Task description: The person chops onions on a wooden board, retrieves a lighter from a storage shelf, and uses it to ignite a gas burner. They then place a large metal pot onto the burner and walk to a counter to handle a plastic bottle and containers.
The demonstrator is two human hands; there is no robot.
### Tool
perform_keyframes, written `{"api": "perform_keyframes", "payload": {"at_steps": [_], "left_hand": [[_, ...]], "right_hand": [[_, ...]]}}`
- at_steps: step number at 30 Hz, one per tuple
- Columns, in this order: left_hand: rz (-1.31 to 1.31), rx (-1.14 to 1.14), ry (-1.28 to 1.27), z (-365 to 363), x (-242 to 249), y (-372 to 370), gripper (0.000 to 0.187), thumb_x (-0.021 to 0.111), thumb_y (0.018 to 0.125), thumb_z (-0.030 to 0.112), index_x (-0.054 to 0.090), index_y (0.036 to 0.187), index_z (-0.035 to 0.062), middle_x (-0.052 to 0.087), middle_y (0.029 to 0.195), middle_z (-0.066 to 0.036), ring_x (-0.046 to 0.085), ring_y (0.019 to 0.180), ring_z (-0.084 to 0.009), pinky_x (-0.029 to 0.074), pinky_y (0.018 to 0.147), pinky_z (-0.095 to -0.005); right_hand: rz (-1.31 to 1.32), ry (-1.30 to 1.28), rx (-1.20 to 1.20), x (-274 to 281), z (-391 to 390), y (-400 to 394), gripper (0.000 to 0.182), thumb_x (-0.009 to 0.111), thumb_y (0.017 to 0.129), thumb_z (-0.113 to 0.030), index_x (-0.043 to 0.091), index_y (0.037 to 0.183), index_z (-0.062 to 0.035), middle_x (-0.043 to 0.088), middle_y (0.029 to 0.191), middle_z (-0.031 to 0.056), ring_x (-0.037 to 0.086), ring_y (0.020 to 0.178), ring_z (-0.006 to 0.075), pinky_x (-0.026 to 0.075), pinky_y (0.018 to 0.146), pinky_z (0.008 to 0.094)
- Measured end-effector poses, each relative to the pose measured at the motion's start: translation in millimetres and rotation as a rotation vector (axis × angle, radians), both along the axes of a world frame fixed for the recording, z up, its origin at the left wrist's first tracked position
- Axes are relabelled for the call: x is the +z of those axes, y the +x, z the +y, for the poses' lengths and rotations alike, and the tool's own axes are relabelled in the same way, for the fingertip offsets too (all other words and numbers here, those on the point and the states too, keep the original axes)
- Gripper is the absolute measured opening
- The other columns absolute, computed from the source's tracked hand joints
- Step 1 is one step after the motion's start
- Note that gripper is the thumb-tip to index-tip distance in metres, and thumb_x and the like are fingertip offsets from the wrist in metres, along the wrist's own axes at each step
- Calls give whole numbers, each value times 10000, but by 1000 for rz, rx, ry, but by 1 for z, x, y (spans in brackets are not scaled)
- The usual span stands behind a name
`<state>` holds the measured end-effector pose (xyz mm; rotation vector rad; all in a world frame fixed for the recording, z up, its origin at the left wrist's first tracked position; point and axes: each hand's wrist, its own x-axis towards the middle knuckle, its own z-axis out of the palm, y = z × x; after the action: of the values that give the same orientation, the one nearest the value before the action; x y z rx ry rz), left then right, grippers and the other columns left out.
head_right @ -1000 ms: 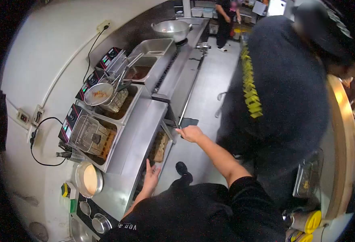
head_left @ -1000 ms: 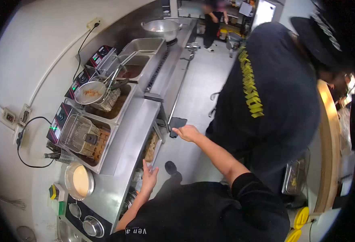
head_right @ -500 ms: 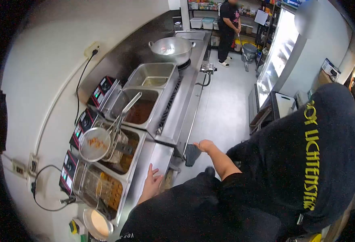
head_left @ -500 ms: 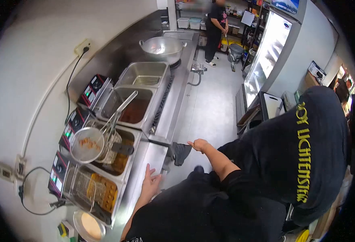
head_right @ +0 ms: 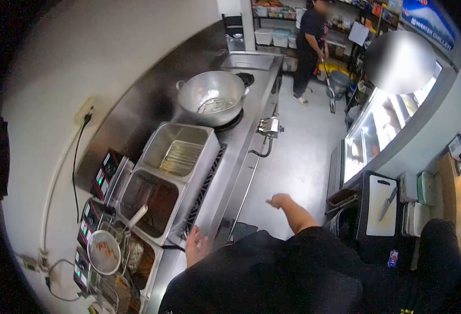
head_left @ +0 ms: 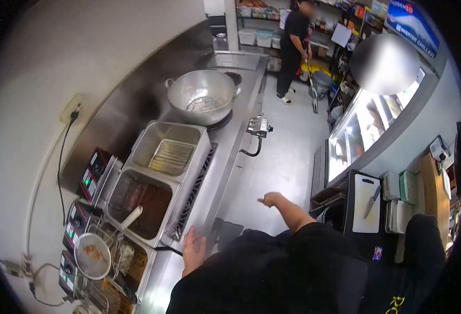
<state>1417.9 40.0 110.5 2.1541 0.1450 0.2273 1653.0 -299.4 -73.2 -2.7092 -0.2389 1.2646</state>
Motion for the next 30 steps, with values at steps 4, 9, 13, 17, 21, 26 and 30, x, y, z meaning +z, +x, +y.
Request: {"api": "perform_keyframes", "payload": {"at_steps": [4,9,13,17,21,26,30], "left_hand": [[89,-45,-104,-22,-7,56,531,626,872,115,414,1346,7,490,1266,-171,581,1050,-255,494,836,-355],[69,-34,-284,-64,-16,92,531,618,875,74,395,1354,24,379,1336,-157,561,1009,-218,497,833,-310],[-28,-85,-195,-89,-51,121,561,588,888,36,328,1386,23,368,1309,-148,533,898,-177,469,802,-298],[87,-233,-284,-122,-59,166,544,579,886,25,330,1369,-10,289,1384,-146,525,933,-192,478,801,-311],[28,-365,-244,-178,-37,207,547,590,873,32,340,1358,-2,244,1408,-136,514,961,-219,488,807,-319],[46,-258,-218,-247,-57,303,572,623,845,38,352,1348,25,215,1421,-135,515,993,-250,492,822,-340],[-115,-423,-168,-339,-51,388,615,662,814,49,355,1346,36,213,1417,-154,498,1062,-266,486,841,-367]], "right_hand": [[-212,29,-84,11,-45,39,675,328,927,-596,691,947,-27,662,1056,158,603,1032,346,453,914,447],[-170,94,-176,-10,-82,13,576,429,914,-555,689,964,-44,660,1048,172,613,1009,349,486,864,455],[-119,112,-453,10,-122,-56,457,530,879,-460,697,893,-35,677,947,176,630,912,371,499,817,470],[-181,33,-545,-34,-183,-120,393,559,857,-405,694,946,-47,665,1017,172,623,952,364,498,820,467],[-4,-119,-746,-60,-257,-167,342,594,818,-336,695,1013,-74,655,1070,167,634,982,330,504,814,455],[352,92,-1042,-48,-353,-119,289,593,838,-334,716,900,-79,682,834,150,649,699,301,527,682,431],[400,156,-982,-15,-406,-15,361,556,884,-378,683,918,-42,675,752,139,631,597,264,541,594,380]]}}
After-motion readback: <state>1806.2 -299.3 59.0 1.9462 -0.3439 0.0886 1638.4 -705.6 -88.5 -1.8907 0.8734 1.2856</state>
